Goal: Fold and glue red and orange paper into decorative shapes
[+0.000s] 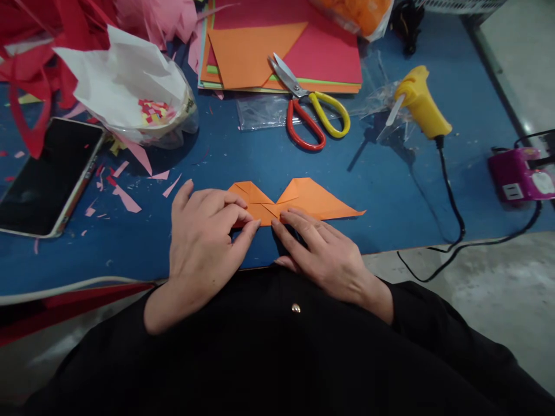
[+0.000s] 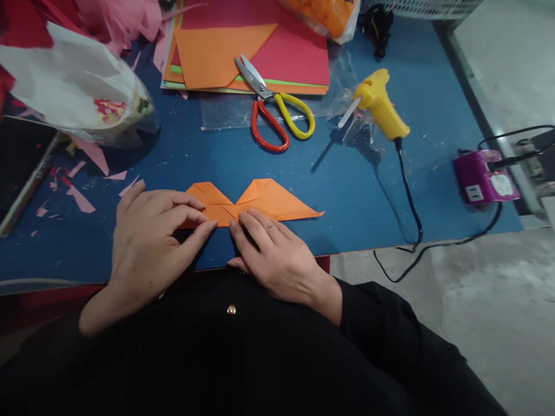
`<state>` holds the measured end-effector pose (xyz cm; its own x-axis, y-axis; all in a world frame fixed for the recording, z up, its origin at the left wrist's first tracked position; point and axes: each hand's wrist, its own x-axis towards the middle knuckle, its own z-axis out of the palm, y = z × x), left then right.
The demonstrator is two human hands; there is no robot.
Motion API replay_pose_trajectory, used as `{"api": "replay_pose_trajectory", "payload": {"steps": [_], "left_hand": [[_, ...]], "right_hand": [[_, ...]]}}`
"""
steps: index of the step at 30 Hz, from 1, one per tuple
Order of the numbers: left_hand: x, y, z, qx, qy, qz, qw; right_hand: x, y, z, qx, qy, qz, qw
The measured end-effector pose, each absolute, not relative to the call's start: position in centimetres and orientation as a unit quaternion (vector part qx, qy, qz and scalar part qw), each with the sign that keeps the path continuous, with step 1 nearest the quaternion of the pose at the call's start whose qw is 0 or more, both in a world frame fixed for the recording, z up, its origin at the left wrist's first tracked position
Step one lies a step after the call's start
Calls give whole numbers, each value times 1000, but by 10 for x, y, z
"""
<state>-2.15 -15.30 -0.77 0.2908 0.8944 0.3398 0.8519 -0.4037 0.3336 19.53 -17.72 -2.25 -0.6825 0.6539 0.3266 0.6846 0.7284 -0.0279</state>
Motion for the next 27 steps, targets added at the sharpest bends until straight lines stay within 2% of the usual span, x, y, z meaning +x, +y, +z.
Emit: {"api": "replay_pose_trajectory", "payload": {"steps": [7, 27], "left_hand": [[-23, -152, -8, 805, 539, 246, 40], [-26, -154, -5, 787, 566, 239, 55]], "right_hand": [[191, -176, -21, -364, -915, -79, 153], [183, -167, -18, -314, -941, -24, 120]]}}
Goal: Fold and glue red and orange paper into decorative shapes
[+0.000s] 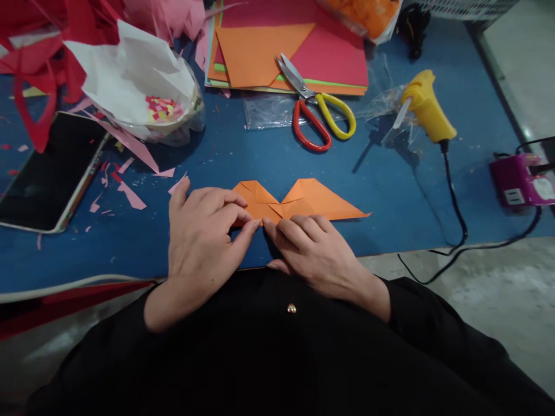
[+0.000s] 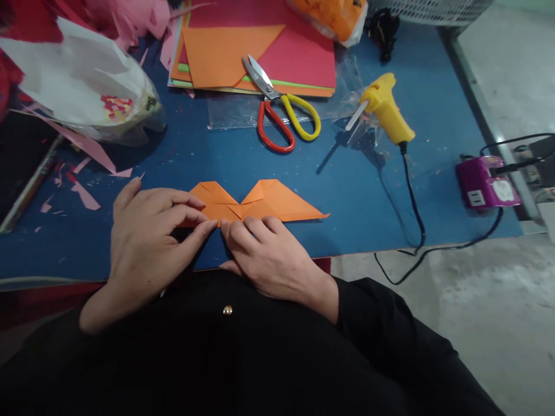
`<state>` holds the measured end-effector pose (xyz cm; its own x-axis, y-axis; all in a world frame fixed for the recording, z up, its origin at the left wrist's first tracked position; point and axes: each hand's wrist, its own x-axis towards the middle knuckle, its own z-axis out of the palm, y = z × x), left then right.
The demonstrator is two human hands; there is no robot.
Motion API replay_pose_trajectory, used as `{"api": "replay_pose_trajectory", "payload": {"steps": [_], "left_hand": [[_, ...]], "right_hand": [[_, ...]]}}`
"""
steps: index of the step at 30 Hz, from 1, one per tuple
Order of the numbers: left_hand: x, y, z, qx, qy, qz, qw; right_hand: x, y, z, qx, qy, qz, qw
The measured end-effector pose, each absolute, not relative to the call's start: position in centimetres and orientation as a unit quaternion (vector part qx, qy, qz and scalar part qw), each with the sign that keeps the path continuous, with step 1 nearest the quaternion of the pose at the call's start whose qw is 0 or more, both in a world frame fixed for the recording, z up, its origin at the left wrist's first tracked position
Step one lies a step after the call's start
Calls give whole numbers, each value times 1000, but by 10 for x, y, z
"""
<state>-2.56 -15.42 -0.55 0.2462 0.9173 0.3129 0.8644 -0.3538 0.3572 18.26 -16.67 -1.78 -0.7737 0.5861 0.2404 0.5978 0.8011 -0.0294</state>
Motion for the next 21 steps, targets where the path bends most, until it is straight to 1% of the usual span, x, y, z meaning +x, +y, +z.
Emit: {"api": "replay_pose_trajectory", "payload": {"steps": [8, 21], "left_hand": [[-41, -155, -7, 798, 555, 232, 36], [-49, -153, -7, 794, 565, 218, 53]], "right_hand": [[181, -168, -18, -318, -941, -42, 111], [176, -170, -17, -314, -943, -62, 96]]}}
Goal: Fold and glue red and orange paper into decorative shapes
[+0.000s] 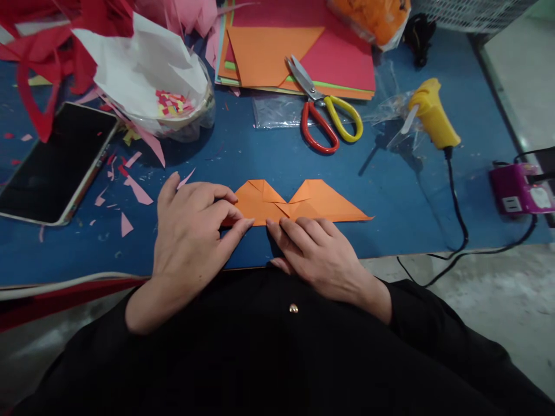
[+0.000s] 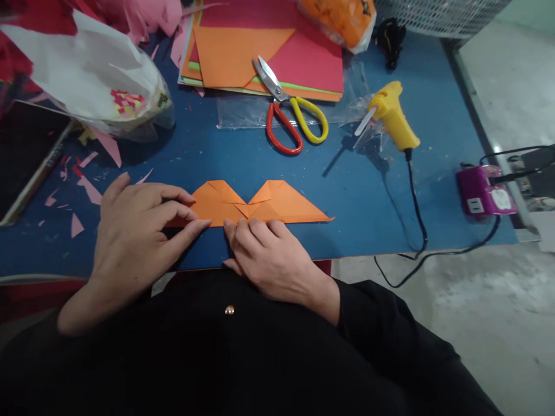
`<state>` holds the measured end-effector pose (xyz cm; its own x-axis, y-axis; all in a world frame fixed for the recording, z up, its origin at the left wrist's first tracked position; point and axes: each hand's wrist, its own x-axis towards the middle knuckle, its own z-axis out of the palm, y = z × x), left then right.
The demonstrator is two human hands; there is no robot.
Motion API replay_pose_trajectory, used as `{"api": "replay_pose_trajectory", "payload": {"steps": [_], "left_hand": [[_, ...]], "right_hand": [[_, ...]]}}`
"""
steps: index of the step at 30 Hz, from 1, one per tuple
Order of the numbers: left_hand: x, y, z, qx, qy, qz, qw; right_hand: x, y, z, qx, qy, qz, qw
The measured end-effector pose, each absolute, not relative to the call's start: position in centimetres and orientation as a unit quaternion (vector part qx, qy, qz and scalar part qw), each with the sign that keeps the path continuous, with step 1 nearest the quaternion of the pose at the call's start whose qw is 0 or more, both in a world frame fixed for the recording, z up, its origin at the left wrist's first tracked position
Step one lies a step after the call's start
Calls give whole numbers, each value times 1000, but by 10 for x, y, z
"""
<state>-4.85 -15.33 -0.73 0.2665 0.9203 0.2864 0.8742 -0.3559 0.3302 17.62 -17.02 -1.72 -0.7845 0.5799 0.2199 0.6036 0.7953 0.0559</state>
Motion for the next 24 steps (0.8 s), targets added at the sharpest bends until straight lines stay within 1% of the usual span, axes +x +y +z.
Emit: {"api": "replay_pose_trajectory", "payload": {"steps": [14, 24], "left_hand": [[-52, -154, -10, 792, 565, 224, 54], [-73, -157, -10, 803, 555, 217, 23]], "right_hand": [[162, -167, -15, -297, -949, -45, 95], [159, -166, -14, -287, -951, -76, 90]]}}
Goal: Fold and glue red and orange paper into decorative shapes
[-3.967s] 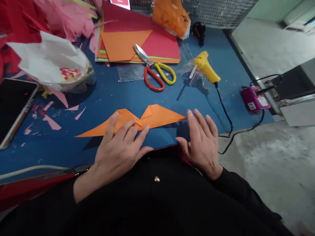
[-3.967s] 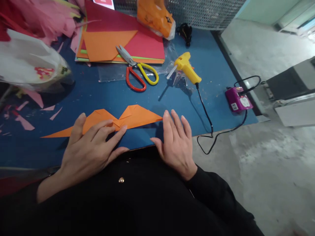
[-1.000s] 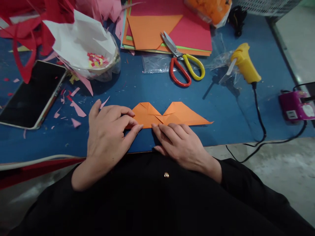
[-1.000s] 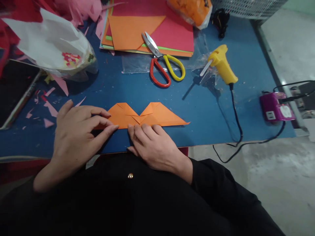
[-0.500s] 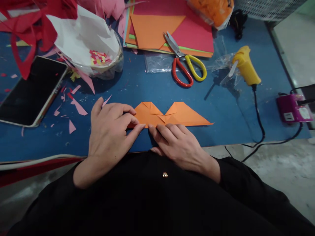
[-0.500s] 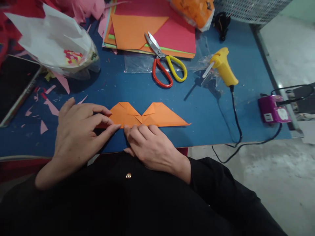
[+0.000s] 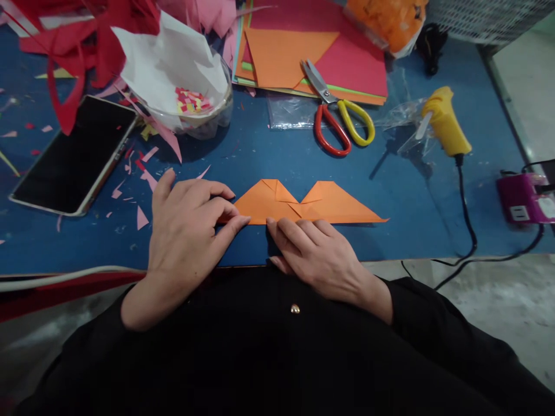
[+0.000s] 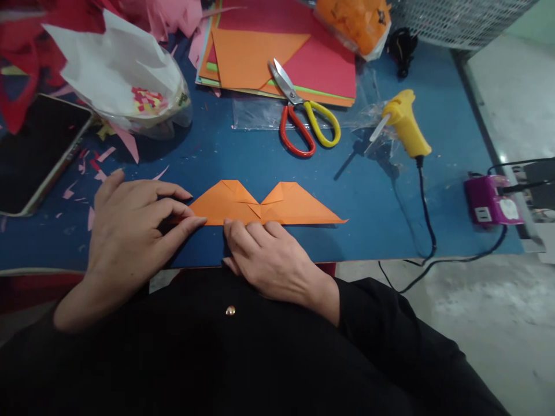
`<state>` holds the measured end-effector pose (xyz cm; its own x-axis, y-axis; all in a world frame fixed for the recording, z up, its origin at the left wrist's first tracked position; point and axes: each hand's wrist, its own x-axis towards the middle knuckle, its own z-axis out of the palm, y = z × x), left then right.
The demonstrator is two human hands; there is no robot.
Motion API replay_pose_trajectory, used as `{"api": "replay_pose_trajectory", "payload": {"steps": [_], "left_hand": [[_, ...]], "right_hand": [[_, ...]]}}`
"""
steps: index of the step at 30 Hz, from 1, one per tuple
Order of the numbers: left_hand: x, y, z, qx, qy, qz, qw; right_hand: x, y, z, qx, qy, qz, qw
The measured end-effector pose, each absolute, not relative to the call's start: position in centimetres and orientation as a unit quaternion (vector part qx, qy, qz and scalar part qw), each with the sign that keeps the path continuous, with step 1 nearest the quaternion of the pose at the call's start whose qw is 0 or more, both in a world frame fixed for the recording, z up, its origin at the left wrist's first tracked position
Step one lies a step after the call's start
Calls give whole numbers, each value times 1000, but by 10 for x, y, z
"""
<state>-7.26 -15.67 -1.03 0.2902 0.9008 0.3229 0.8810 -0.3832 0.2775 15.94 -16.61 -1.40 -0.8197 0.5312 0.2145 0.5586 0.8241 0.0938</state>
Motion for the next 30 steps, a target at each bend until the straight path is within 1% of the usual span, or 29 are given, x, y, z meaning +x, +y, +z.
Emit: {"api": "replay_pose_trajectory", "payload": {"steps": [8, 14, 23, 30], "left_hand": [[-75, -157, -12, 804, 554, 219, -4], [-88, -159, -11, 801, 563, 202, 5], [-102, -162, -13, 799, 567, 198, -5], [-106, -163, -14, 798, 562, 218, -3]], "right_hand": [[155, -168, -14, -285, -952, -69, 84], [153, -167, -14, -280, -955, -41, 87], [145, -164, -15, -274, -959, -50, 51], [136, -161, -4, -288, -957, -36, 0]]}}
